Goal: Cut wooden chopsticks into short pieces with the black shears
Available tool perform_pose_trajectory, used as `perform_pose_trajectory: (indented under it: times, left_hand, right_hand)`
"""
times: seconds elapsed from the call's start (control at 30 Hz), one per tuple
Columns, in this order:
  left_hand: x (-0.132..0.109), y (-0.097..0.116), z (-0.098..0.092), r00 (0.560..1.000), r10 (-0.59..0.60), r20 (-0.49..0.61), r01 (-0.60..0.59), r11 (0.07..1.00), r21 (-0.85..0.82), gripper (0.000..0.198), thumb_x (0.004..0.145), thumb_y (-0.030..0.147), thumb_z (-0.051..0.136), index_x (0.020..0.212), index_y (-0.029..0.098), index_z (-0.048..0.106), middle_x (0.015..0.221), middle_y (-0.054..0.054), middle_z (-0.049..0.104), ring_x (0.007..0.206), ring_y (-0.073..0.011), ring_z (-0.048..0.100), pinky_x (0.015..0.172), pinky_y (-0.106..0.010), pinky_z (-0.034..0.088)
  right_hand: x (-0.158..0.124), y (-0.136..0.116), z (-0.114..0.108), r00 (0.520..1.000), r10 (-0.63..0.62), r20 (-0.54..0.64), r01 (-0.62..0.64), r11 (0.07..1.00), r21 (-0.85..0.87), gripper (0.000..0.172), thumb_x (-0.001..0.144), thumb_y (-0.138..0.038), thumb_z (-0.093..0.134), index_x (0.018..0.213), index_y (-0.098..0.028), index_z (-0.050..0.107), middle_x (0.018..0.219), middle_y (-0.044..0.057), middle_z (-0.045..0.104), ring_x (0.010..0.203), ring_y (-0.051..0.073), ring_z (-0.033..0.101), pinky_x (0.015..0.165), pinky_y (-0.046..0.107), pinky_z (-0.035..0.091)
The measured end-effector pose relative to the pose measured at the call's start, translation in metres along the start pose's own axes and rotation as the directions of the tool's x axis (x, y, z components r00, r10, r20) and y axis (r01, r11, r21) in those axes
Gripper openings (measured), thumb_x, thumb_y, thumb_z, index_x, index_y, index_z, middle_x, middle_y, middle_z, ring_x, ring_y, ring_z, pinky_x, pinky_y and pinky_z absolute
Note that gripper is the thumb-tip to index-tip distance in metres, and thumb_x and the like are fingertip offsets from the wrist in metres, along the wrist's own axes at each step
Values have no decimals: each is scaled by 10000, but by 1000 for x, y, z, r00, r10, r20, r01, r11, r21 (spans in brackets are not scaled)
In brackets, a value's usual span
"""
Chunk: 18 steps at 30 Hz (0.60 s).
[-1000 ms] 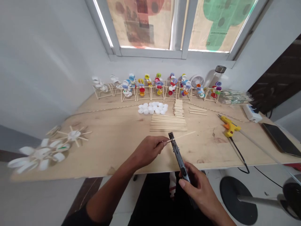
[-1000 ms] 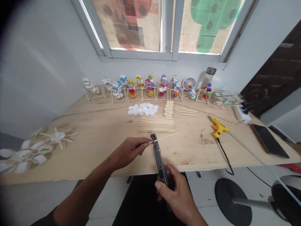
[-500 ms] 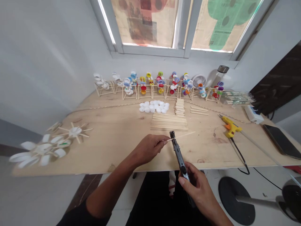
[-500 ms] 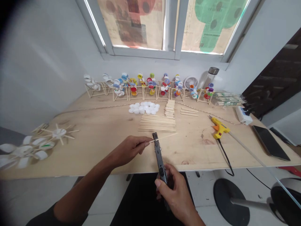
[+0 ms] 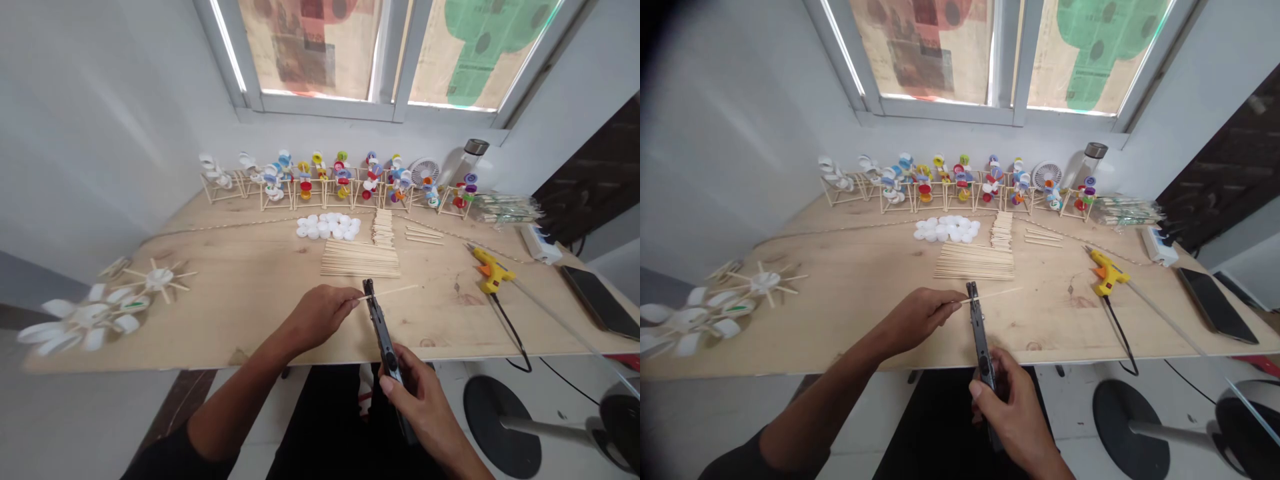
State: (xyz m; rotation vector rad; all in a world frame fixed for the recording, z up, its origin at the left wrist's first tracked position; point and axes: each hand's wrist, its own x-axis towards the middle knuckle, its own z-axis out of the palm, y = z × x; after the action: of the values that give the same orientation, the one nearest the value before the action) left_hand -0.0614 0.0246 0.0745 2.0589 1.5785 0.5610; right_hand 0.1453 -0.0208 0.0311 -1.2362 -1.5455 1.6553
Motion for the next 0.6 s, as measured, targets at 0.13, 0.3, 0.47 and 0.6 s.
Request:
perform_pose_trajectory:
  times: [0.13, 0.3, 0.47, 0.6]
  left_hand:
    - [2, 1, 2, 1000, -6, 11, 5, 998, 65, 314, 886, 257, 365, 964, 200, 664, 623, -16, 633, 597, -149, 566, 575, -221, 369]
    - [3, 0, 4, 1000, 6, 10, -7, 996, 90, 304, 885, 265, 371, 984, 205, 653, 866, -62, 701, 771, -187, 620, 671, -261, 412]
    - [2, -1, 7, 1000, 13, -4, -12, 996, 88, 292, 878, 263, 385, 986, 211, 652, 884, -69, 708, 797, -204, 632, 683, -279, 424]
    - [1, -1, 10, 1000, -12, -23, 13, 997, 76, 274, 870, 276, 401, 959, 230, 656, 876, -55, 710, 801, -198, 631, 699, -277, 434]
  right_hand:
    - [0, 4, -1, 1000, 19, 7, -19, 1000, 5, 395, 762, -395, 597, 1094, -185, 555, 725, 23, 599, 729, 200, 616, 685, 319, 521]
    - [0, 7, -2, 1000, 13, 6, -13, 1000, -7, 407, 768, -400, 592, 1114, -191, 540, 730, 26, 604, 756, 205, 618, 657, 304, 525]
    - [0, 8, -1, 1000, -6, 8, 6, 1000, -8, 369, 792, -408, 563, 1097, -202, 542, 749, 30, 611, 780, 202, 614, 655, 290, 525]
    - [-1, 9, 2, 1000, 2, -1, -2, 1000, -9, 396, 794, -432, 554, 1115, -199, 542, 751, 28, 609, 770, 200, 611, 645, 288, 526]
